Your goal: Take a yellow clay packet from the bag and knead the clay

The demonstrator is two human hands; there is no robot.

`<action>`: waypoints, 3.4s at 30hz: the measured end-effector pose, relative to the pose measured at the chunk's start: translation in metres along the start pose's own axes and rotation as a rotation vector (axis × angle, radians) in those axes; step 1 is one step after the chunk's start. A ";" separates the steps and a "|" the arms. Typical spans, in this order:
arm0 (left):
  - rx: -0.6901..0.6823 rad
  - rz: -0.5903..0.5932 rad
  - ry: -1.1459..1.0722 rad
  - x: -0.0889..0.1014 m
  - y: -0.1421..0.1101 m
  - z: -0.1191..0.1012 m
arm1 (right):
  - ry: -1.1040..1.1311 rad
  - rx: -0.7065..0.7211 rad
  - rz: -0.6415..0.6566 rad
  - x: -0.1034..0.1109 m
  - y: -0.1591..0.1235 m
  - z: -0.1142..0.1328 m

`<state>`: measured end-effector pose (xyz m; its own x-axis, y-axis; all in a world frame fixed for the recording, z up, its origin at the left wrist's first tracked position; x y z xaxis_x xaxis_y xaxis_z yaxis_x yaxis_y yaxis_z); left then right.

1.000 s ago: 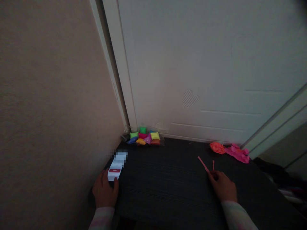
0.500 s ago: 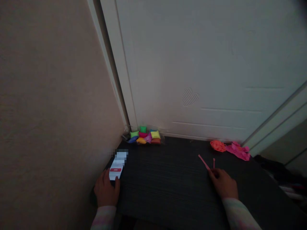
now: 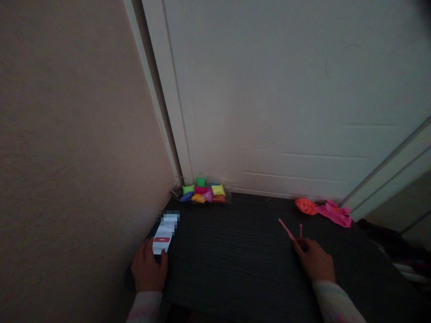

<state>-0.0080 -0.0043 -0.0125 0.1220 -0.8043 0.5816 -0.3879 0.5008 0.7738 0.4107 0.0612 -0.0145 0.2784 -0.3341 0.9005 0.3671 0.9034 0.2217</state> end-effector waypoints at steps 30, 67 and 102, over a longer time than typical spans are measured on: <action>0.032 0.087 0.130 0.004 0.003 -0.006 | -0.016 -0.008 0.030 -0.004 0.001 -0.003; 0.167 0.271 0.160 0.003 0.005 -0.008 | -0.024 -0.021 0.022 -0.005 0.002 -0.005; 0.786 0.477 -1.128 -0.112 0.029 -0.166 | 0.047 -0.013 0.024 0.001 0.002 0.002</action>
<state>0.1190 0.1532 -0.0137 -0.7834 -0.6195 -0.0497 -0.6208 0.7837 0.0178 0.4099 0.0629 -0.0127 0.3286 -0.3249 0.8868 0.3710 0.9079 0.1952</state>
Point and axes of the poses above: each hand's wrist, its own y-axis towards the middle knuckle, its own x-axis out of the back of the hand, z = x × y, the point moved 1 cm from there along y, towards the middle knuckle, and after that the axes turned 13 degrees about -z, right-handed, at the moved point
